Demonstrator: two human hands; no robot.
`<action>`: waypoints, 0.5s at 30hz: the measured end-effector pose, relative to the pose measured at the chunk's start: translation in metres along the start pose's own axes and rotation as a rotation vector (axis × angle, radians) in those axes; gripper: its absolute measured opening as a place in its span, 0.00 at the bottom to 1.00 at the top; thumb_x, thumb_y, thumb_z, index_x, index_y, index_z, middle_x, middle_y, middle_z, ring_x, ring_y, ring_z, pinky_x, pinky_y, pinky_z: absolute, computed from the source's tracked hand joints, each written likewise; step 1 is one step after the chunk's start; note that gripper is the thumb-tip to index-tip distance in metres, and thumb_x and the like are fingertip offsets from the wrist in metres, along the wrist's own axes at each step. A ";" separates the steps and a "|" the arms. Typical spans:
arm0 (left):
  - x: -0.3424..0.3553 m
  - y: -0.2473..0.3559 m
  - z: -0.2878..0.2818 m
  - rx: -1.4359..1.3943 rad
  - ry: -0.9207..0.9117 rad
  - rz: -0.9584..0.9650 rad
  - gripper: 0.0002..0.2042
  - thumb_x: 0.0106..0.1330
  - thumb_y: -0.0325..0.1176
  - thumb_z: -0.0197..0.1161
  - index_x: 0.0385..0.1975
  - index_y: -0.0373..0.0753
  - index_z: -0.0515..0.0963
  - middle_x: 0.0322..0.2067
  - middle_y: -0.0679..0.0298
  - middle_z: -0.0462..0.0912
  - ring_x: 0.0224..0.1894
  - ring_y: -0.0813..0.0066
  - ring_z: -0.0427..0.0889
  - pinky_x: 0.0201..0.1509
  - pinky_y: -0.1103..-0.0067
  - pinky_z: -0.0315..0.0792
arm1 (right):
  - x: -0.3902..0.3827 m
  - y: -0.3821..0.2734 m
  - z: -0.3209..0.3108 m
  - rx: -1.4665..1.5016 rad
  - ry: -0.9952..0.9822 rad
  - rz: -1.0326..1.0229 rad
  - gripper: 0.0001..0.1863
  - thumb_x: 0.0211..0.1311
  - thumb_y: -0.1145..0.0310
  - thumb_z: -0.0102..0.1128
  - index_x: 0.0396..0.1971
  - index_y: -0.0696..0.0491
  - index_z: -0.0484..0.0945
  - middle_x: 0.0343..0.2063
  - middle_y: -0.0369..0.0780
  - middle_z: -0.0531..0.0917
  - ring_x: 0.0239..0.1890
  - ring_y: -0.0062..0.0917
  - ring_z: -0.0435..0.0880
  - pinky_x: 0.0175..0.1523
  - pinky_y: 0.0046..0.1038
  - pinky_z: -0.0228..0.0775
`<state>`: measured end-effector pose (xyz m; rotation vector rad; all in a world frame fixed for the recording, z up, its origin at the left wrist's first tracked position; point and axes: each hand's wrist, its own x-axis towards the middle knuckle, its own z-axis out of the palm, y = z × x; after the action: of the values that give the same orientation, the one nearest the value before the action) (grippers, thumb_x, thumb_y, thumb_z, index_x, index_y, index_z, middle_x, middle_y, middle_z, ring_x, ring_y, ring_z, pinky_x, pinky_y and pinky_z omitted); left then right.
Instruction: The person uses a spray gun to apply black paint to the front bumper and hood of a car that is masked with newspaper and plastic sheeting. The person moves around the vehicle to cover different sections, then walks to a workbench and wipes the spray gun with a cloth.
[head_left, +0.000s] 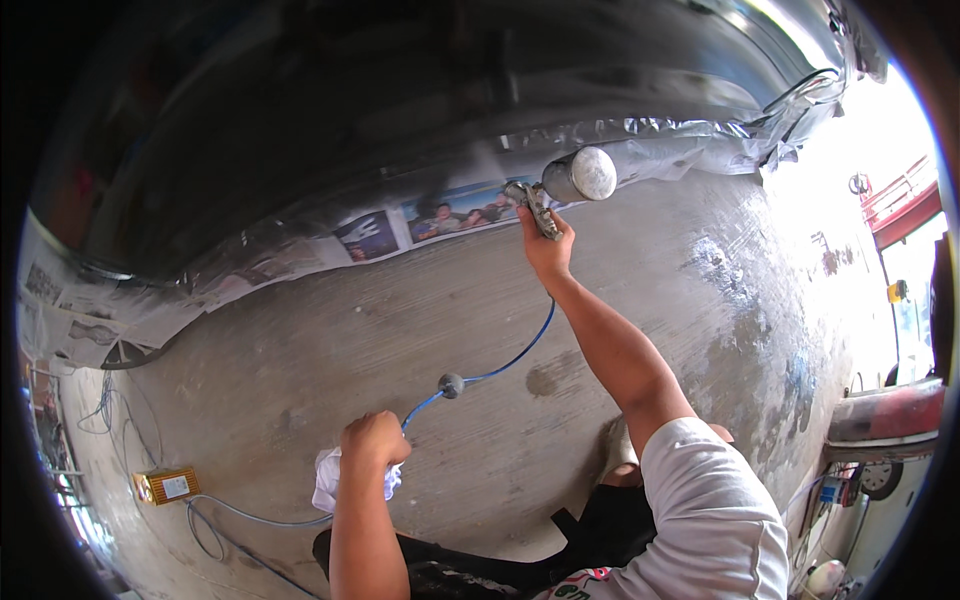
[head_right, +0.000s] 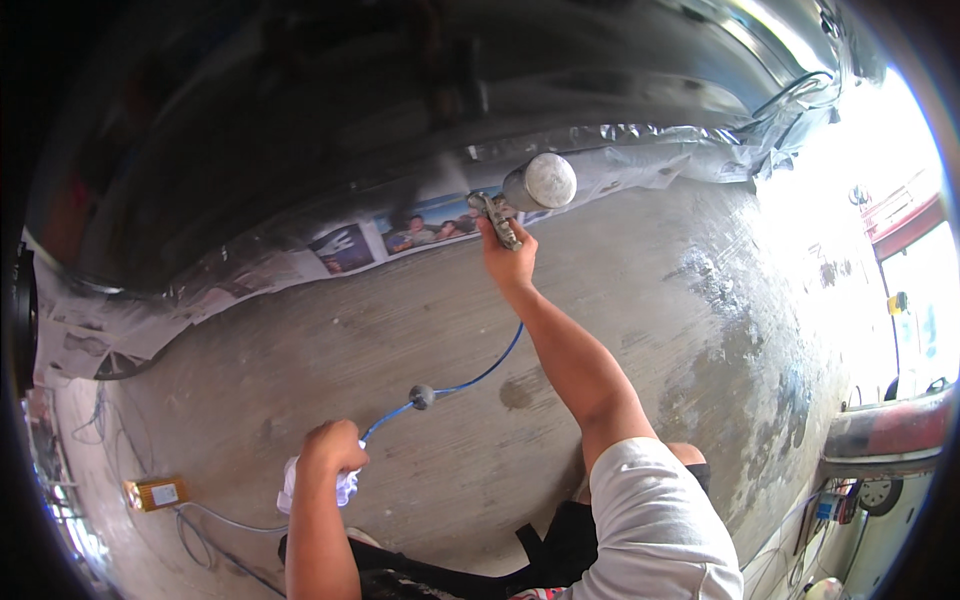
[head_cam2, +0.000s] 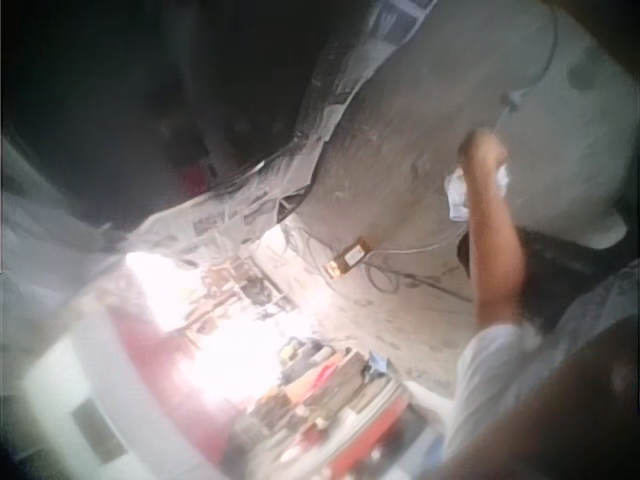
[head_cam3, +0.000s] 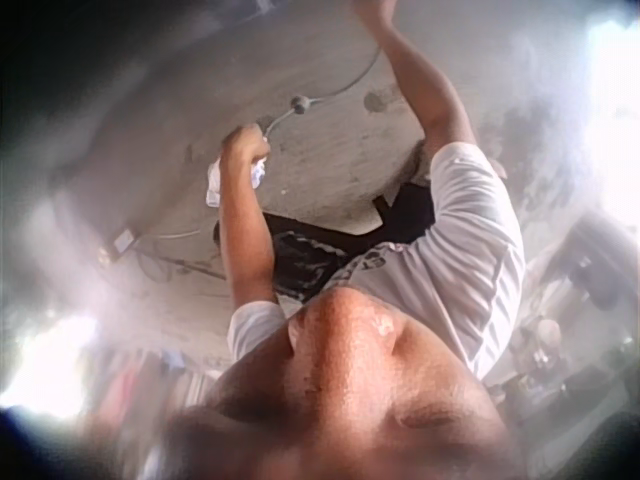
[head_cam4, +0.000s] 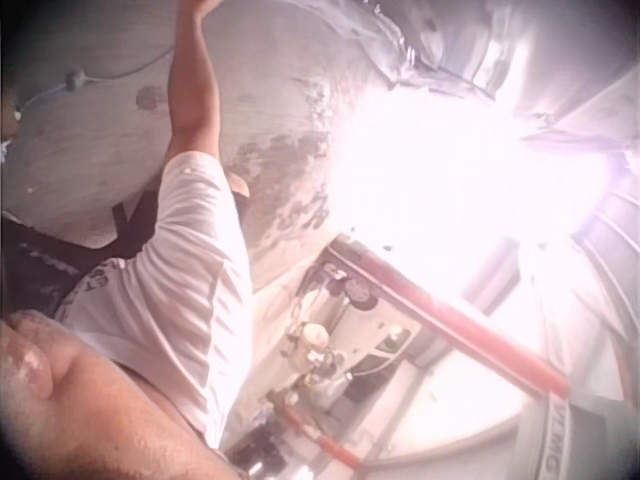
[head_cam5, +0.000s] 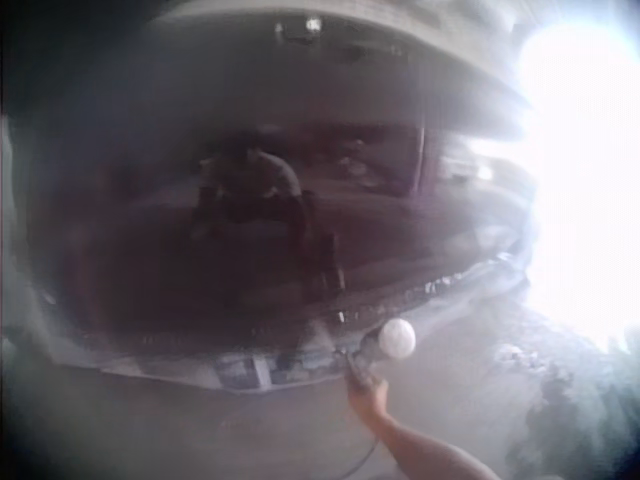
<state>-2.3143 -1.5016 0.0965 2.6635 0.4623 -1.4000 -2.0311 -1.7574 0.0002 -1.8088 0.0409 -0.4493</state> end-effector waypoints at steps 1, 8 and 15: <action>0.005 0.017 0.005 0.006 0.006 -0.001 0.17 0.53 0.35 0.69 0.42 0.37 0.88 0.47 0.49 0.88 0.53 0.52 0.87 0.60 0.63 0.78 | 0.017 0.010 -0.019 0.000 0.001 0.001 0.15 0.66 0.58 0.73 0.37 0.56 0.88 0.23 0.33 0.85 0.29 0.13 0.77 0.38 0.25 0.71; 0.020 0.158 0.029 0.000 0.078 0.091 0.13 0.60 0.37 0.67 0.43 0.44 0.89 0.47 0.51 0.88 0.53 0.50 0.86 0.59 0.62 0.78 | 0.127 0.070 -0.142 -0.091 0.057 -0.002 0.15 0.65 0.57 0.74 0.36 0.56 0.87 0.21 0.32 0.82 0.27 0.14 0.74 0.35 0.25 0.70; -0.005 0.318 0.006 -0.129 0.210 0.259 0.11 0.66 0.38 0.64 0.41 0.42 0.87 0.42 0.49 0.89 0.49 0.46 0.87 0.56 0.58 0.78 | 0.238 0.139 -0.281 -0.150 0.206 -0.034 0.18 0.62 0.54 0.76 0.29 0.56 0.85 0.19 0.41 0.83 0.22 0.23 0.75 0.34 0.32 0.72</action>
<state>-2.2233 -1.8064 0.0796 2.6598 0.2045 -0.9925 -1.8734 -2.1183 -0.0032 -1.9058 0.1913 -0.6711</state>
